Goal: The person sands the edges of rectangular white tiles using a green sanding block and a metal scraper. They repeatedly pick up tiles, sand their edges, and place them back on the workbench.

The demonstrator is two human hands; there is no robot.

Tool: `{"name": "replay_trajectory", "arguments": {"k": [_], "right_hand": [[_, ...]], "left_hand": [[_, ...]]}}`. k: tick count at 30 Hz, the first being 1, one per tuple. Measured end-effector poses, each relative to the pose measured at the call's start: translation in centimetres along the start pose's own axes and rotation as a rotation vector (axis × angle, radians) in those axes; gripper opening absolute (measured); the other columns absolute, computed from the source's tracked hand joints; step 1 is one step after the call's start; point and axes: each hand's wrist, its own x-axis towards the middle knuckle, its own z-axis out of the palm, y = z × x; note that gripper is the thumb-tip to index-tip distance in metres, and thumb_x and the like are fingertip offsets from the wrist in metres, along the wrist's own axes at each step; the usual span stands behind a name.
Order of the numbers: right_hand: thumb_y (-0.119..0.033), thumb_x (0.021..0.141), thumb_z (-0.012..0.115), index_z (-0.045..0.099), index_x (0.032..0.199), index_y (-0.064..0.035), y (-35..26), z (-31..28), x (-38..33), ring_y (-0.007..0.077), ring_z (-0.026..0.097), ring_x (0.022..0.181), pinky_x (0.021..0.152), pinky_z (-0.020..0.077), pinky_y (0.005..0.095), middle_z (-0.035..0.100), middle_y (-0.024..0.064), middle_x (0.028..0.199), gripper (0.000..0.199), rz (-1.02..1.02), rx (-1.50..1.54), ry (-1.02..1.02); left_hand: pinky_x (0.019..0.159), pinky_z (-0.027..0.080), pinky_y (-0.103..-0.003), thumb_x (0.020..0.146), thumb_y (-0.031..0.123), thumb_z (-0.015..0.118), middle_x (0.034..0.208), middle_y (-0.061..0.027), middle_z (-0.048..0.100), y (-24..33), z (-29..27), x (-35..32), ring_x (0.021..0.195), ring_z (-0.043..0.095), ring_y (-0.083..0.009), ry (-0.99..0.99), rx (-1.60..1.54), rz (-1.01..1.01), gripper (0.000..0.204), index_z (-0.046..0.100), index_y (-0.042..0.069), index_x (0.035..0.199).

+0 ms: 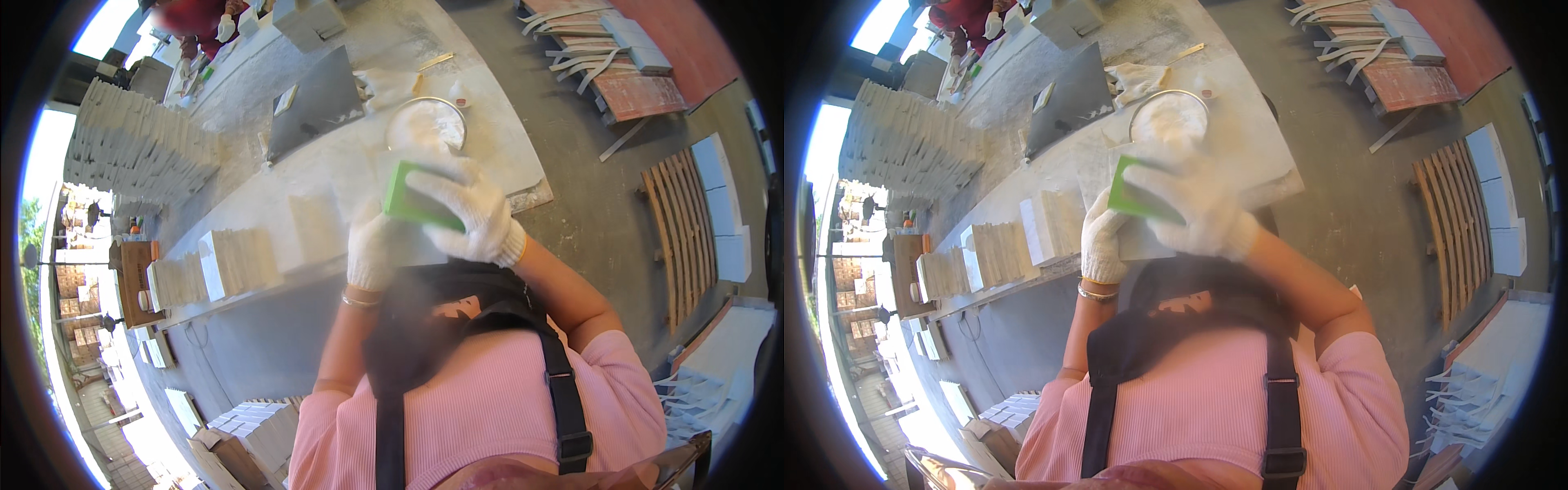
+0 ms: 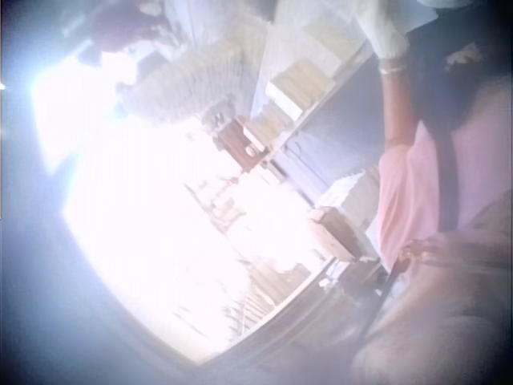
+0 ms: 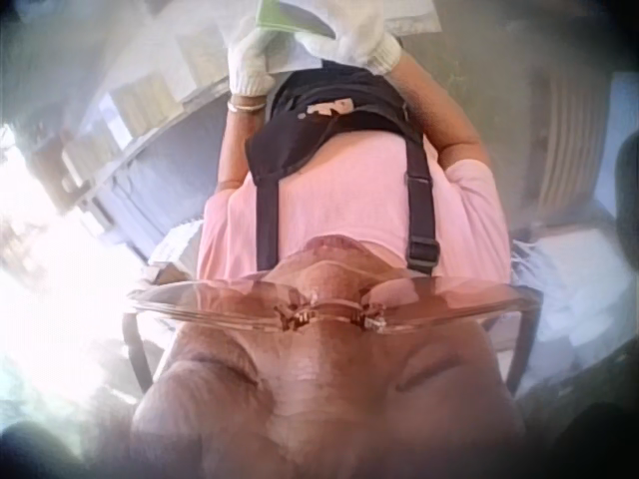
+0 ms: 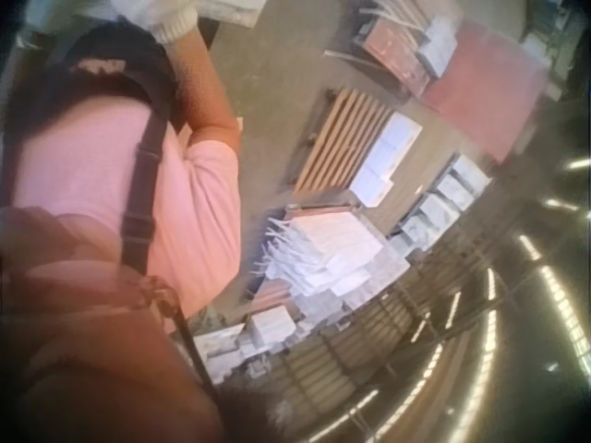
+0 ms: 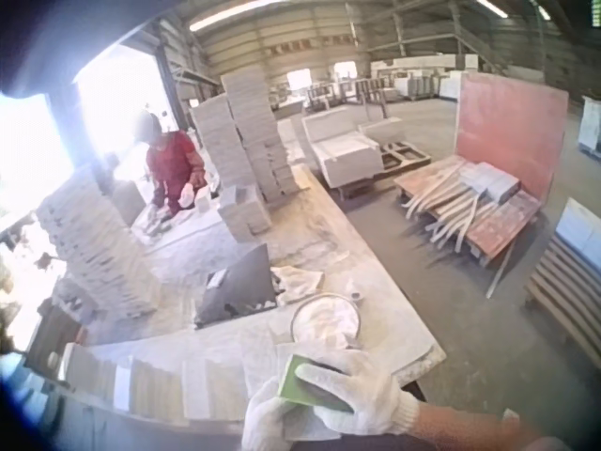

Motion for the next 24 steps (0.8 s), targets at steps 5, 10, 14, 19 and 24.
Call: {"name": "replay_trajectory", "arguments": {"k": [5, 10, 14, 19, 24], "right_hand": [[-0.007, 0.072, 0.078, 0.068, 0.134, -0.0066, 2.0, -1.5, 2.7, 0.0389, 0.063, 0.122, 0.105, 0.0517, 0.0455, 0.062, 0.0176, 0.141, 0.063, 0.082, -0.041, 0.097], [-0.011, 0.070, 0.080, 0.068, 0.133, -0.0120, -2.7, -0.2, 0.3, 0.0386, 0.065, 0.116, 0.101, 0.0517, 0.0487, 0.063, 0.0165, 0.138, 0.064, -0.141, 0.072, -0.128], [-0.004, 0.074, 0.078, 0.067, 0.134, -0.0035, 2.7, -1.4, 1.4, 0.0353, 0.063, 0.124, 0.106, 0.0513, 0.0422, 0.062, 0.0197, 0.141, 0.061, 0.067, -0.130, 0.071], [-0.006, 0.084, 0.075, 0.059, 0.143, 0.0018, 10.1, -4.6, -0.3, 0.0270, 0.058, 0.133, 0.113, 0.0464, 0.0368, 0.057, 0.0175, 0.148, 0.062, 0.264, -0.094, 0.372], [-0.022, 0.083, 0.082, 0.063, 0.141, -0.0109, 12.8, -3.4, -3.7, 0.0349, 0.058, 0.132, 0.112, 0.0474, 0.0432, 0.060, 0.0146, 0.143, 0.062, 0.617, -0.482, 0.105]], "left_hand": [[0.077, 0.055, -0.029, 0.102, 0.016, 0.062, 0.105, -0.0063, 0.071, -0.7, 1.5, -0.2, 0.088, 0.067, -0.0134, -0.018, -0.257, -0.054, 0.026, 0.067, 0.002, 0.124], [0.074, 0.053, -0.028, 0.103, 0.016, 0.061, 0.095, -0.0025, 0.068, -0.2, -0.6, 1.2, 0.085, 0.064, -0.0115, 0.005, 0.489, 0.311, 0.024, 0.068, 0.004, 0.121], [0.086, 0.052, -0.029, 0.098, 0.019, 0.068, 0.113, -0.0062, 0.070, -0.6, 1.5, 0.1, 0.099, 0.063, -0.0128, -0.050, -0.209, -0.126, 0.042, 0.063, -0.003, 0.133], [0.084, 0.055, -0.029, 0.099, 0.015, 0.066, 0.115, -0.0069, 0.071, 0.1, 2.3, -0.7, 0.096, 0.067, -0.0133, -0.061, -0.236, -0.089, 0.041, 0.061, -0.002, 0.136], [0.085, 0.056, -0.030, 0.099, 0.013, 0.066, 0.114, -0.0074, 0.071, -0.9, 1.5, -0.2, 0.096, 0.067, -0.0140, 0.010, -0.234, -0.070, 0.041, 0.060, -0.002, 0.137]]}}
